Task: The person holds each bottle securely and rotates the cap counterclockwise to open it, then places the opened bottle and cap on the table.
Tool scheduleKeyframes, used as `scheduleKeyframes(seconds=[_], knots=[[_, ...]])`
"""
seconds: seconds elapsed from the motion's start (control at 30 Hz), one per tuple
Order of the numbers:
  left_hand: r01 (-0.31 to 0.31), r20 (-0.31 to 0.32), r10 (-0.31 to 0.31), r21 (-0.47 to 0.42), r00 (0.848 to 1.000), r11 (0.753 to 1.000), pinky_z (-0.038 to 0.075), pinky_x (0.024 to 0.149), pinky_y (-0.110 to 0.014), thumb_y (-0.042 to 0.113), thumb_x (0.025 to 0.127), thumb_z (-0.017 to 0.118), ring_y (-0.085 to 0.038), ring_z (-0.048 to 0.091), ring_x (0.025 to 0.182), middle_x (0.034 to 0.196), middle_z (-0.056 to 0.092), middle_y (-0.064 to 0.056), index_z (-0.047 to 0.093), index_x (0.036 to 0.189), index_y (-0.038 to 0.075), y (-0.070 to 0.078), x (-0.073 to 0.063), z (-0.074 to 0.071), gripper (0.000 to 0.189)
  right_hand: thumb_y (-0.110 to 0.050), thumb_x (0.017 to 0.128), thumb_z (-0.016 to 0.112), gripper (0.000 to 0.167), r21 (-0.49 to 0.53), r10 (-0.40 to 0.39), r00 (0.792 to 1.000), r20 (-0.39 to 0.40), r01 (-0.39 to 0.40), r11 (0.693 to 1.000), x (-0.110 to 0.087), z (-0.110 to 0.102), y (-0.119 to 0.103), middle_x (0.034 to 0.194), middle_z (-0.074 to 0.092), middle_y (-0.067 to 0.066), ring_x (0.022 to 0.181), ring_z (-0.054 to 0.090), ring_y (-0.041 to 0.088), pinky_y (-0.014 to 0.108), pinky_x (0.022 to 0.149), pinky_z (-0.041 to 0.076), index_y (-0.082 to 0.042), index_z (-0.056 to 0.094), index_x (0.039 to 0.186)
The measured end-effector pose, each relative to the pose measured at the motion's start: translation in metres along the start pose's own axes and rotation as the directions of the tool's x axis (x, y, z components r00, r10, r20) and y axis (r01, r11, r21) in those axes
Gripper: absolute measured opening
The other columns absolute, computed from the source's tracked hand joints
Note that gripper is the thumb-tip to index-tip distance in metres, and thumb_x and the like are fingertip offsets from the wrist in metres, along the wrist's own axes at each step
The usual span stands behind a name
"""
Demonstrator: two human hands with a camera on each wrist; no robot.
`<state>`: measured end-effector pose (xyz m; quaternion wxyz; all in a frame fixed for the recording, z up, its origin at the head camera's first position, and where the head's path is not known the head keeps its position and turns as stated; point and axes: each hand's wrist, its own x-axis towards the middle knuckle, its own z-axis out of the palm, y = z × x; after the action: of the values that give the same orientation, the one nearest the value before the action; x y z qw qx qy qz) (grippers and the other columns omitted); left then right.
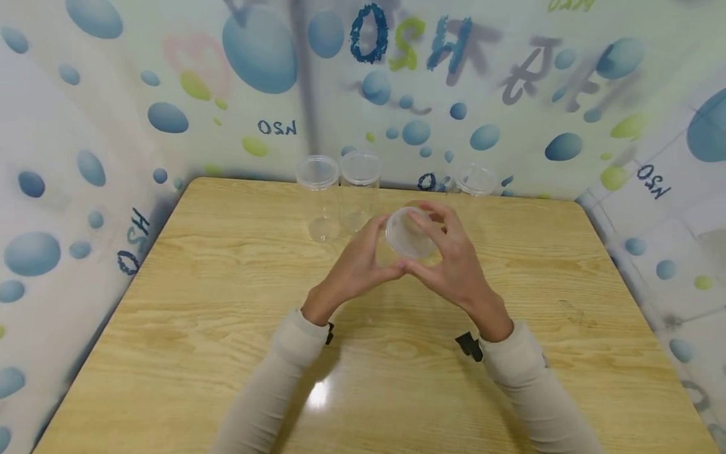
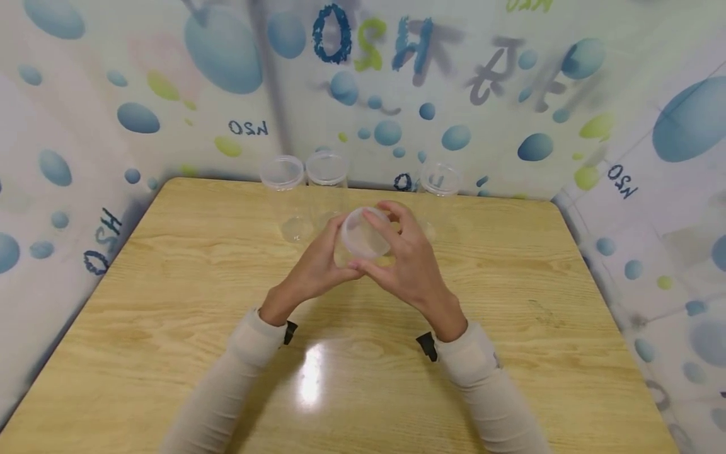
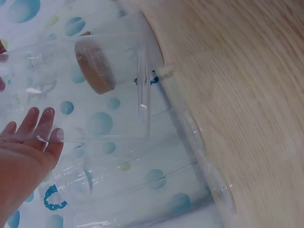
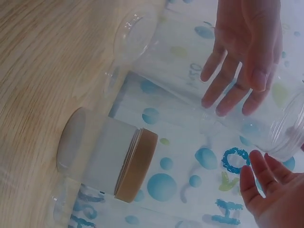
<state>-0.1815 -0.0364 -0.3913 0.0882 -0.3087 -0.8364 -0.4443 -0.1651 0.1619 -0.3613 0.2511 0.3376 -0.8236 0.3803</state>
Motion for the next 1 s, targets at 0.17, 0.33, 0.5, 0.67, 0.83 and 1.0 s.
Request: scheduleKeyframes(seconds=[0.17, 0.33, 0.5, 0.67, 0.83, 1.0], knots=[[-0.012, -0.002, 0.012, 0.022, 1.000, 1.000, 0.045, 0.104, -0.042, 0.024, 0.081, 0.082, -0.024, 0.053, 0.122, 0.135, 0.054, -0.012, 0.038, 0.143, 0.002, -0.003, 0.001, -0.005, 0.080, -0.040, 0.081, 0.081, 0.067, -0.010, -0.005, 1.000, -0.015, 0.005, 1.000, 0.003, 0.004, -0.001, 0.136, 0.053, 0.018, 0.113, 0.055, 0.032, 0.047, 0.081, 0.050, -0.010, 0.059, 0.136], [-0.034, -0.011, 0.034, 0.010, 0.999, 0.999, 0.045, 0.104, -0.042, 0.024, 0.081, 0.082, -0.023, 0.054, 0.123, 0.135, 0.055, -0.012, 0.038, 0.143, 0.002, -0.006, 0.001, -0.010, 0.079, -0.056, 0.087, 0.067, 0.067, -0.006, -0.035, 0.999, -0.031, 0.035, 0.999, 0.006, 0.007, 0.001, 0.135, 0.055, 0.017, 0.113, 0.054, 0.031, 0.044, 0.082, 0.049, -0.009, 0.061, 0.134], [-0.022, 0.026, 0.022, -0.030, 0.999, 0.999, 0.043, 0.106, -0.042, 0.023, 0.081, 0.082, -0.022, 0.052, 0.125, 0.137, 0.054, -0.010, 0.036, 0.145, 0.003, -0.007, -0.003, -0.009, 0.081, -0.058, 0.087, 0.066, 0.066, 0.008, -0.050, 0.996, -0.071, 0.051, 0.999, 0.001, 0.009, 0.001, 0.132, 0.057, 0.018, 0.114, 0.054, 0.031, 0.040, 0.079, 0.046, -0.009, 0.065, 0.131], [-0.028, 0.069, 0.031, -0.048, 0.997, 0.998, 0.045, 0.104, -0.043, 0.025, 0.081, 0.082, -0.021, 0.053, 0.121, 0.137, 0.053, -0.009, 0.034, 0.147, 0.005, -0.007, -0.005, -0.007, 0.084, -0.053, 0.088, 0.069, 0.062, 0.037, -0.070, 0.993, -0.095, 0.074, 0.997, -0.007, 0.009, 0.002, 0.132, 0.058, 0.019, 0.114, 0.053, 0.034, 0.035, 0.080, 0.043, -0.007, 0.066, 0.128], [-0.008, 0.106, 0.016, -0.071, 0.994, 0.997, 0.050, 0.096, -0.047, 0.030, 0.083, 0.081, -0.020, 0.055, 0.114, 0.134, 0.053, -0.008, 0.033, 0.149, 0.007, -0.008, -0.006, -0.009, 0.085, -0.048, 0.089, 0.071, 0.059, 0.080, -0.115, 0.991, -0.065, 0.120, 0.990, -0.007, 0.007, 0.005, 0.133, 0.057, 0.020, 0.111, 0.052, 0.035, 0.033, 0.080, 0.039, -0.006, 0.065, 0.130], [0.007, 0.106, 0.000, -0.061, 0.994, 0.998, 0.052, 0.093, -0.048, 0.032, 0.083, 0.081, -0.020, 0.055, 0.113, 0.134, 0.051, -0.007, 0.034, 0.148, 0.009, -0.009, -0.007, -0.014, 0.084, -0.047, 0.091, 0.068, 0.058, 0.114, -0.124, 0.992, 0.019, 0.121, 0.986, -0.003, 0.004, 0.006, 0.141, 0.052, 0.020, 0.120, 0.050, 0.035, 0.036, 0.083, 0.043, -0.010, 0.061, 0.135]])
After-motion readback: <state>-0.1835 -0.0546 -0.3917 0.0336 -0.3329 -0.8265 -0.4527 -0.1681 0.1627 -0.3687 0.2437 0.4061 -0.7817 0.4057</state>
